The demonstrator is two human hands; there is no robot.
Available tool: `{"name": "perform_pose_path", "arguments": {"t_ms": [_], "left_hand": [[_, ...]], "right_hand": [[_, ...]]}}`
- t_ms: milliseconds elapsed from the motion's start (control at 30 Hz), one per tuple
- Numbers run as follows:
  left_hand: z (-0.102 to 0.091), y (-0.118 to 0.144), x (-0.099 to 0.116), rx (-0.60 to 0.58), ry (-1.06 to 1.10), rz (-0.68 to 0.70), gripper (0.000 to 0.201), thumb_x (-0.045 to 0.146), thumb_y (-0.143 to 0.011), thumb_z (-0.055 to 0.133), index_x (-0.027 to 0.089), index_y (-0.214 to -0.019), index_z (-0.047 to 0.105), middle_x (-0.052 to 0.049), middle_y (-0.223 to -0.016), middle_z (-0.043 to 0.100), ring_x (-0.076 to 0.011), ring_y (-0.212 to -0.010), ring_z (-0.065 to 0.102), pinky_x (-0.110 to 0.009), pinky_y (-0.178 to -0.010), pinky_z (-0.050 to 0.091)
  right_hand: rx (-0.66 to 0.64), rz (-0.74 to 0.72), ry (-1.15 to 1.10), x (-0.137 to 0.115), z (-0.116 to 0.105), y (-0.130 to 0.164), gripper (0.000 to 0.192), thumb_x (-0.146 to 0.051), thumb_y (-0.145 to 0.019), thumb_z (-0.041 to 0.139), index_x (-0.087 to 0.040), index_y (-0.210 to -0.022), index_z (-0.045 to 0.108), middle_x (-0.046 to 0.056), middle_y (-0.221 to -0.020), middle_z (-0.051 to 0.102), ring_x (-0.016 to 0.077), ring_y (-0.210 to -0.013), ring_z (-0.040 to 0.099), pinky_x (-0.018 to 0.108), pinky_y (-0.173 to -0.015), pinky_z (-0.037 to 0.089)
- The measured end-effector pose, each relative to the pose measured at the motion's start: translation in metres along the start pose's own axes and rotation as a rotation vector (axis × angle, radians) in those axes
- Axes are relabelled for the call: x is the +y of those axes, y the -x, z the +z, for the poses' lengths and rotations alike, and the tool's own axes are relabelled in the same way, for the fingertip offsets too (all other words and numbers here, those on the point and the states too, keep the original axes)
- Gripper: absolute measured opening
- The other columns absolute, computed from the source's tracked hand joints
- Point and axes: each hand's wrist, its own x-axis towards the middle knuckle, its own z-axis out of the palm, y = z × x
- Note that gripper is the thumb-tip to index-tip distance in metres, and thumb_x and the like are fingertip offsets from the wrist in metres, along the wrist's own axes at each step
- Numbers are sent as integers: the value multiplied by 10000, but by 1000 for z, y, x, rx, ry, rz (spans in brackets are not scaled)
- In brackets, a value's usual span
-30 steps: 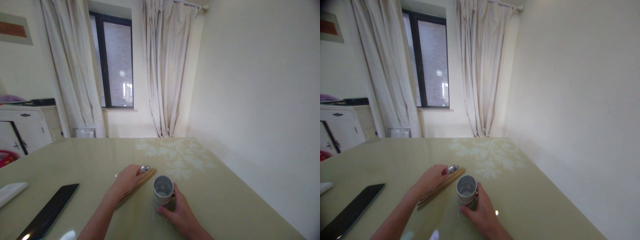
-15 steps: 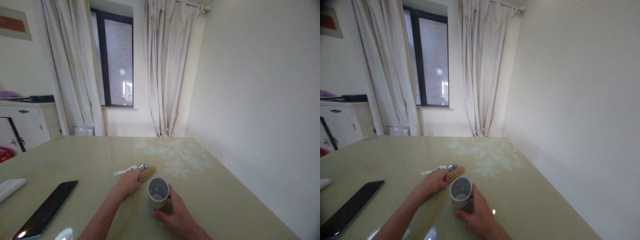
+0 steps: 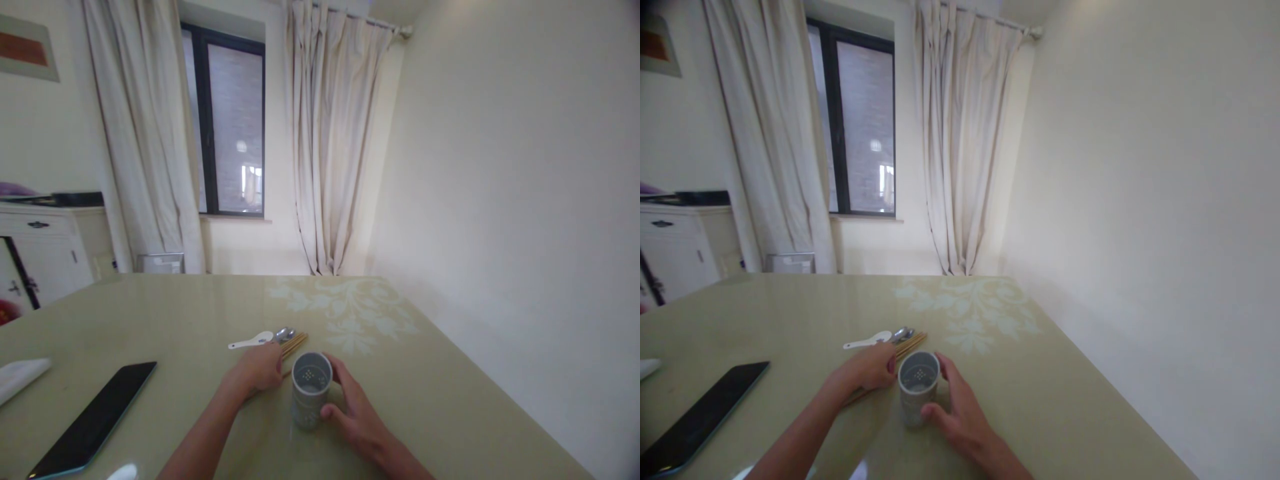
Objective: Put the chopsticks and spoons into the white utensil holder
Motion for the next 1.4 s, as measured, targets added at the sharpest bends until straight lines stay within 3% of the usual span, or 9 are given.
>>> {"name": "perform_pose_path", "arguments": {"t_ms": [167, 367, 500, 600, 733, 867, 1033, 1200, 1400], "left_hand": [[-32, 6, 7, 106, -31, 12, 107, 279, -768, 636, 206, -692, 655, -69, -758, 739, -238, -716, 684, -296, -611, 397], [-79, 35, 35, 377, 482, 307, 207, 377, -940, 576, 191, -905, 659, -10, -808, 710, -161, -747, 641, -241, -640, 445], [-88, 55, 60, 401, 653, 468, 221, 414, -947, 646, 198, -945, 692, -2, -858, 703, -151, -794, 634, -238, -697, 480], [-90, 57, 62, 379, 694, 488, 254, 442, -970, 631, 201, -945, 706, -7, -881, 714, -160, -829, 643, -261, -772, 496], [-80, 34, 39, 366, 583, 361, 375, 475, -1024, 502, 195, -863, 691, -13, -824, 706, -175, -798, 631, -264, -728, 460], [-41, 3, 10, 254, 215, 123, 232, 320, -950, 570, 195, -803, 699, -42, -826, 743, -209, -798, 660, -279, -704, 411], [-2, -10, -7, 119, -89, -69, 150, 163, -840, 605, 209, -895, 736, -92, -1013, 770, -266, -965, 704, -288, -731, 412], [2, -10, -14, 84, -93, -88, 128, 186, -821, 632, 214, -884, 740, -83, -1014, 766, -258, -941, 714, -284, -709, 420], [6, -12, -17, 36, -78, -73, 107, 214, -752, 681, 222, -836, 748, -76, -961, 777, -259, -892, 721, -280, -656, 407]], "right_hand": [[256, -81, 128, -2, -11, -4, 694, -699, -1013, 423, -239, -1532, 450, 171, -1570, 509, 334, -1454, 473, 527, -1213, 361], [484, -203, 156, -88, -19, -54, 490, -535, -1041, 518, -230, -1422, 552, 131, -1306, 680, 268, -1123, 663, 426, -994, 525], [398, -175, -66, -141, -20, -86, 328, -491, -1018, 595, -195, -1128, 685, 46, -910, 725, 188, -783, 687, 313, -750, 558], [372, -213, -99, -157, -23, -89, 277, -458, -1017, 623, -199, -932, 675, -3, -770, 674, 151, -696, 661, 260, -684, 522], [337, -179, 13, -155, -43, -83, 265, -445, -1007, 640, -203, -905, 671, -2, -783, 683, 156, -714, 676, 261, -695, 522], [259, -76, 168, -142, -61, -86, 212, -375, -1002, 628, -197, -897, 675, 7, -788, 705, 165, -719, 688, 264, -688, 518], [19, 73, 300, -123, -53, -96, 35, -200, -963, 622, -203, -967, 657, -13, -758, 734, 147, -667, 691, 242, -652, 481], [-89, 149, 421, -112, -38, -99, 198, -192, -1001, 542, -193, -827, 637, 12, -787, 775, 130, -633, 700, 234, -647, 460], [-97, 214, 527, -102, -33, -102, 397, -292, -1061, 475, -194, -716, 647, 39, -732, 779, 139, -601, 699, 235, -618, 447]]}}
